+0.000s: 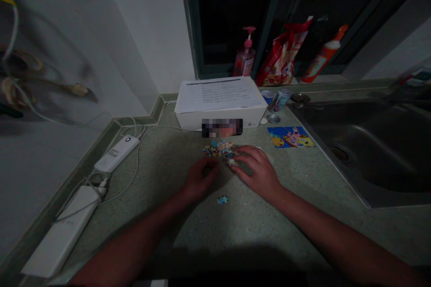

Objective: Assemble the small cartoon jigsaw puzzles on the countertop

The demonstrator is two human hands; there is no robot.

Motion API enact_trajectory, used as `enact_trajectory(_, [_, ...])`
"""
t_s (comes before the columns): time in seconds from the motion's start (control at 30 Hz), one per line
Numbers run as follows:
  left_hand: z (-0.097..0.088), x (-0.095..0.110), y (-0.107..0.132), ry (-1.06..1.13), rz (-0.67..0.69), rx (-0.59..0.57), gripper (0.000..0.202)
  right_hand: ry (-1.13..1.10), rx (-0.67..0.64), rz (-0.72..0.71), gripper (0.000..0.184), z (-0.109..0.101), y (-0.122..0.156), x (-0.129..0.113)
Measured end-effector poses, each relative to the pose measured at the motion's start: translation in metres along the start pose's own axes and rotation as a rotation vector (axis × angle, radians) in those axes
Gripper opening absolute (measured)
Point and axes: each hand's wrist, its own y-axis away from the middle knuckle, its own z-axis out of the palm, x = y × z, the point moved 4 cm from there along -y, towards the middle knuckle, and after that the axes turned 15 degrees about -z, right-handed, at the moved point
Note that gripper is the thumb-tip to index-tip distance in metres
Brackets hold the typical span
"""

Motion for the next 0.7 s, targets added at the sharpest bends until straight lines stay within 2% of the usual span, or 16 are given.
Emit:
enact_trajectory(0.13, [0.000,-0.001,0.000,0.009,-0.009,0.001,0.020,-0.028,-0.012,0.007,0.020,0.001,0.001,0.001])
enact_trajectory(0.27, [-0.004,0.001,0.000,0.019,0.033,0.046,0.019,-0.113,-0.078,-0.046,0.021,0.005,0.004,-0.005])
enact_trajectory(0.47, [-0.006,-0.001,-0.002,0.001,0.023,0.141,0.020,-0.315,-0.250,-0.108,0.018,0.016,0.007,-0.026])
enact_trajectory(0.6, [-0.006,-0.003,-0.003,-0.006,0.017,0.137,0.019,-0.363,-0.403,-0.133,0.022,0.021,0.010,-0.035])
enact_trajectory(0.7, [-0.006,-0.003,-0.003,-0.008,0.033,0.136,0.019,-0.364,-0.460,-0.144,0.023,0.022,0.012,-0.037])
